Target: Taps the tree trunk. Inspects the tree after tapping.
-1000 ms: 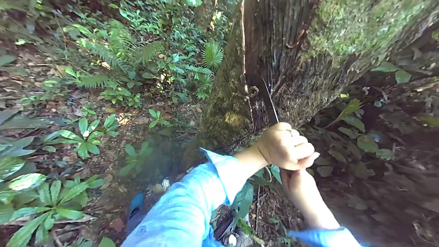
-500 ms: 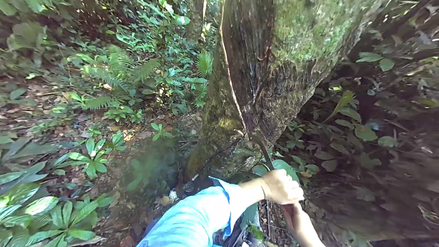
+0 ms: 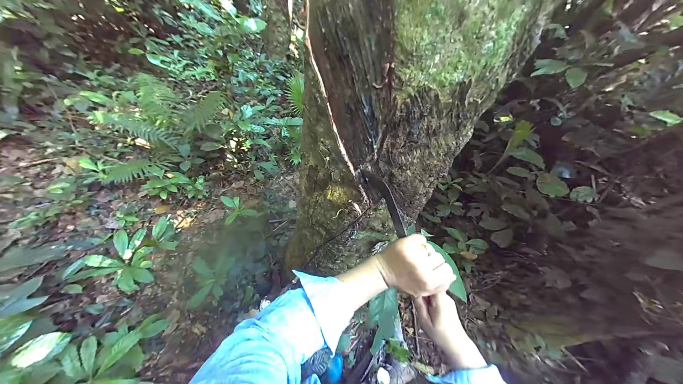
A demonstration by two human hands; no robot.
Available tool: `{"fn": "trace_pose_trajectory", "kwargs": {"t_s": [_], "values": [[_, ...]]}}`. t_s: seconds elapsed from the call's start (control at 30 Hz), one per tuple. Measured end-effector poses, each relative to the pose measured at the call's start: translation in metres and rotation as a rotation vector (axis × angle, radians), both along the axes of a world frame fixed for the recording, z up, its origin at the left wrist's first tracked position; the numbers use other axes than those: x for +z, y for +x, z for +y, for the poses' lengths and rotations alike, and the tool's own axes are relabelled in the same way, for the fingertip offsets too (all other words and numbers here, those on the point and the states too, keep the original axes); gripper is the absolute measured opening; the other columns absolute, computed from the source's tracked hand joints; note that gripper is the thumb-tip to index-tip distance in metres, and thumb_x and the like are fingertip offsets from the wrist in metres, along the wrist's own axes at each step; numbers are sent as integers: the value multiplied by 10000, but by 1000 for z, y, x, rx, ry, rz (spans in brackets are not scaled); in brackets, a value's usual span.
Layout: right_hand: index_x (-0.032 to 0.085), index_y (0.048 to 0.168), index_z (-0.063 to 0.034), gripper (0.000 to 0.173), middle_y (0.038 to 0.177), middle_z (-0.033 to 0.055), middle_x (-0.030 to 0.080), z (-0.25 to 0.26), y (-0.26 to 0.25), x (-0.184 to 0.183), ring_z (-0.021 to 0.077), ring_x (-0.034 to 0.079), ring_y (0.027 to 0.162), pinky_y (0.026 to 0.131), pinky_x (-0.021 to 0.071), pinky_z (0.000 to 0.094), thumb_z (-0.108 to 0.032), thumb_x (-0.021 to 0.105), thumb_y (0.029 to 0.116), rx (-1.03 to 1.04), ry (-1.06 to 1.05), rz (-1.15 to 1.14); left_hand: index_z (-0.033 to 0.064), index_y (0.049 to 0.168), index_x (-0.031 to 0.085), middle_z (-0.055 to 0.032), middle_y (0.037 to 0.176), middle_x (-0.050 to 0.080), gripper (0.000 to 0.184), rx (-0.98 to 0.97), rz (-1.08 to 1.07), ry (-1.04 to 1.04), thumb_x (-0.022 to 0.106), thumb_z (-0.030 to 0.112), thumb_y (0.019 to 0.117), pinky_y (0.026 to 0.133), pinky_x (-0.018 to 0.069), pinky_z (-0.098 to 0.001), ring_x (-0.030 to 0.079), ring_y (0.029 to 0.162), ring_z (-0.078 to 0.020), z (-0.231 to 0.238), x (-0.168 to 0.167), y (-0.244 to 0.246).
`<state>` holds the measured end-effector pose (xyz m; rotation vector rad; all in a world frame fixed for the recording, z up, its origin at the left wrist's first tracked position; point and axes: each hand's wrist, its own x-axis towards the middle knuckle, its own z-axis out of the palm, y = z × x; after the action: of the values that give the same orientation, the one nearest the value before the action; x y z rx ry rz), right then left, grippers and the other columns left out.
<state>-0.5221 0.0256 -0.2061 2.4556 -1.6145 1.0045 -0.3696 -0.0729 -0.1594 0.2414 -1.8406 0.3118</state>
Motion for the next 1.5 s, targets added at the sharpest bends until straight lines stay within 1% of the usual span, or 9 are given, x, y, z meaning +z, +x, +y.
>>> {"fn": "trace_pose_trajectory", "kwargs": {"t_s": [0.1, 0.27, 0.4, 0.83, 0.93, 1.13, 1.27, 1.37, 1.5], "values": [[604, 1009, 44, 408, 666, 103, 641, -31, -9, 0, 143, 640, 556, 556, 557, 286, -335, 456, 1031, 54, -13, 41, 96, 595, 600, -45, 520, 557, 316, 135, -9, -3, 604, 192, 896, 558, 424, -348, 551, 497, -200, -18, -4, -7], [603, 942, 13, 297, 630, 75, 620, -58, -24, -6, 119, 618, 531, 538, 535, 243, -258, 488, 980, 135, -62, 83, 102, 568, 557, -38, 488, 504, 331, 258, 26, 1, 590, 169, 891, 547, 400, -350, 515, 474, -201, -28, -9, -22], [661, 920, 97, 240, 759, 202, 710, -68, -30, -11, 283, 718, 664, 669, 599, 395, -124, 569, 932, 185, 38, 85, 104, 557, 543, -24, 476, 473, 328, 337, 47, -58, 582, 150, 879, 542, 368, -333, 476, 462, -184, -38, -26, -34], [680, 885, 99, 274, 797, 244, 718, -101, -36, -32, 368, 726, 697, 679, 592, 480, -134, 543, 924, 233, -30, 118, 111, 580, 590, -20, 505, 527, 319, 477, 8, -83, 588, 143, 897, 587, 402, -326, 521, 496, -181, -50, -39, -43], [691, 923, 129, 265, 872, 288, 726, -92, -56, -47, 441, 737, 792, 759, 590, 554, -105, 567, 932, 239, 46, 117, 109, 595, 606, -24, 520, 552, 294, 477, 34, -55, 607, 116, 889, 595, 432, -334, 549, 513, -179, -42, -64, -67], [703, 901, 102, 271, 853, 257, 733, -116, -54, -48, 401, 740, 781, 749, 597, 523, -133, 572, 933, 251, -41, 103, 104, 592, 596, -29, 514, 540, 300, 483, 61, -109, 593, 94, 892, 606, 421, -332, 539, 510, -185, -56, -56, -59], [717, 919, 51, 253, 893, 229, 737, -130, -66, -96, 368, 736, 891, 833, 575, 498, -147, 567, 875, 255, -139, 52, 112, 613, 616, -12, 524, 540, 286, 512, -44, -138, 584, 60, 892, 644, 406, -319, 527, 525, -168, -59, -85, -70], [713, 926, 50, 254, 886, 221, 740, -124, -58, -87, 348, 743, 880, 814, 586, 466, -150, 559, 890, 241, -130, 53, 107, 597, 605, -20, 518, 546, 292, 481, -89, -120, 592, 78, 887, 582, 400, -320, 536, 509, -172, -56, -72, -60], [722, 897, 91, 245, 886, 288, 724, -131, -76, -97, 463, 728, 841, 769, 562, 618, -111, 594, 845, 202, -73, 131, 96, 642, 659, -30, 557, 604, 271, 467, -53, -111, 605, 48, 903, 618, 462, -325, 605, 561, -179, -58, -87, -74]]}}
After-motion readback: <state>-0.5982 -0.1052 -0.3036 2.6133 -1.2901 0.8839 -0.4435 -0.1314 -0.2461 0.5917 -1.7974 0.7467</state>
